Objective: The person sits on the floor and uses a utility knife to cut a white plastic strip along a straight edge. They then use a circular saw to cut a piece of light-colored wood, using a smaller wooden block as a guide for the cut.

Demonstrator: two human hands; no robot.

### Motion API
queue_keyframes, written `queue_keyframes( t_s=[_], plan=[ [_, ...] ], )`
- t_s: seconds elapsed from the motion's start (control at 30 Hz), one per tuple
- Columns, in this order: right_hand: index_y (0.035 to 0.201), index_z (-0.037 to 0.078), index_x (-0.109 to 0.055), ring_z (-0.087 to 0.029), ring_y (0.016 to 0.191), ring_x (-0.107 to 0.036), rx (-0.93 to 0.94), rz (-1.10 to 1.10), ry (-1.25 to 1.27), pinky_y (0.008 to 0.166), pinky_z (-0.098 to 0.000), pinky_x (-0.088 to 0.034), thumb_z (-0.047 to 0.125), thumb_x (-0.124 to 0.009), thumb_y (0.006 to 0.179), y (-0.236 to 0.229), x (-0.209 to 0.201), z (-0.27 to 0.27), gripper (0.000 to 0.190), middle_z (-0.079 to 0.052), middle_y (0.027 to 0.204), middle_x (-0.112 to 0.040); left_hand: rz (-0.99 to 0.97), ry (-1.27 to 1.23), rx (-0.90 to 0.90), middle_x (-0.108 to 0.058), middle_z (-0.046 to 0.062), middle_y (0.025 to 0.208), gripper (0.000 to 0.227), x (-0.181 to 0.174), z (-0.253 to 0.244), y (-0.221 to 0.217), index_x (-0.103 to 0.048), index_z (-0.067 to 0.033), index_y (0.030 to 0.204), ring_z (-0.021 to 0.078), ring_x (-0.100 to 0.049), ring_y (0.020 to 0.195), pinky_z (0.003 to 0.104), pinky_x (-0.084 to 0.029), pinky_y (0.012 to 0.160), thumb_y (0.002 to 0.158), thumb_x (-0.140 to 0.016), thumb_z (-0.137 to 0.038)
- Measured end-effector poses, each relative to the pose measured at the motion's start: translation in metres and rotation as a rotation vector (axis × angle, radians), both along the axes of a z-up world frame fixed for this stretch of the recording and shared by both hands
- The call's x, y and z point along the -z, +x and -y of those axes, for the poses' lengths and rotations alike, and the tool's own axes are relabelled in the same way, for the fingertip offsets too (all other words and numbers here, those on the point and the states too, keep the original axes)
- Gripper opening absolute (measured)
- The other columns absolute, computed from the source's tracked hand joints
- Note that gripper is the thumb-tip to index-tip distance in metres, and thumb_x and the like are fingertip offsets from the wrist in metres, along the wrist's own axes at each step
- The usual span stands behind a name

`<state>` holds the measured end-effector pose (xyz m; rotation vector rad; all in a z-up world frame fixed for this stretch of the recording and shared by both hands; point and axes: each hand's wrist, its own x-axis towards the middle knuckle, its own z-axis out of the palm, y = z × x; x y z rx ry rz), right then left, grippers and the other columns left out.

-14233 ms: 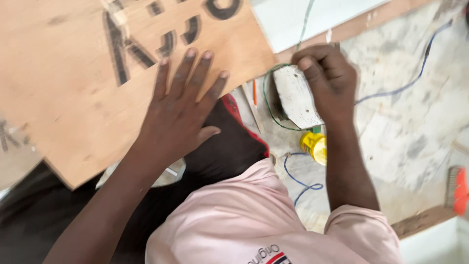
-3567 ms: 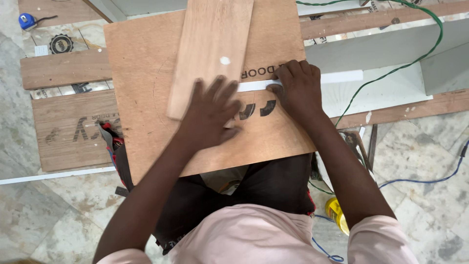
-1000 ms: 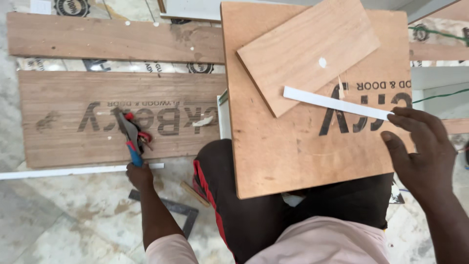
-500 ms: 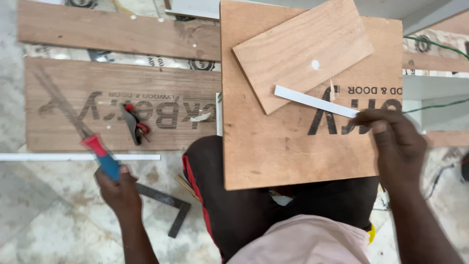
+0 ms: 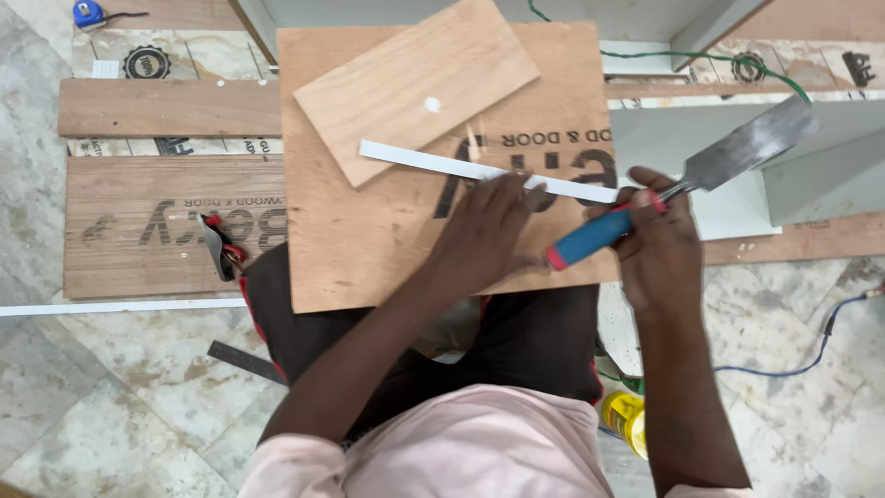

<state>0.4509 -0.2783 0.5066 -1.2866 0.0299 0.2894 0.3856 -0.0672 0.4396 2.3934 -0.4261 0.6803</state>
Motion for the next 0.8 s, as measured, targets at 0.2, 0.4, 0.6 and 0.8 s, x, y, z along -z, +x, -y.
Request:
queue_keyframes(
  t_s=[0.2,0.4,0.6,0.8],
  plan=[
    [0.122,0.000,-0.061,-0.012,0.076,-0.059,0.066,0.090,-0.333,0.069,-0.0292,-0.053,0.005,-0.065,0.101,0.029,0.029,0.091,0.022,-0.004,0.092,-0.060,-0.251,0.238,0.033,-0.061,0.007,0.117,0.024,0.046,0.016,0.071,-0.068,-0.0109,0.122,0.0269,-0.054,0.119,0.045,-0.042,0.104,0.099,-0.070,-0.018],
    [0.115,0.001,-0.065,-0.011,0.073,-0.061,0.027,0.004,-0.723,0.065,-0.0266,-0.052,0.011,-0.068,0.097,0.032,0.047,0.122,0.021,-0.006,0.089,-0.065,-0.008,0.412,0.339,-0.063,0.003,0.111,0.015,0.029,0.034,0.087,-0.072,-0.0151,0.102,0.0228,-0.055,0.118,0.045,-0.041,0.108,0.088,-0.068,-0.012],
    [0.123,-0.005,-0.060,-0.012,0.070,-0.062,-0.016,-0.028,-0.697,0.062,-0.0295,-0.056,0.013,-0.065,0.101,-0.004,0.051,0.121,0.029,-0.008,0.090,-0.065,-0.042,0.327,0.361,-0.065,0.002,0.125,0.014,0.027,0.038,0.089,-0.074,-0.0165,0.102,0.0231,-0.055,0.124,0.041,-0.043,0.109,0.090,-0.068,-0.013],
    [0.159,0.005,-0.020,-0.014,0.064,-0.066,-0.136,0.025,-0.523,0.054,-0.0291,-0.055,0.008,-0.060,0.097,-0.020,0.047,0.110,0.074,-0.011,0.094,-0.070,-0.040,0.275,0.188,-0.062,0.003,0.139,0.032,0.042,0.033,0.056,-0.072,-0.0171,0.126,0.0262,-0.052,0.134,0.048,-0.039,0.116,0.094,-0.065,-0.017]
  ],
)
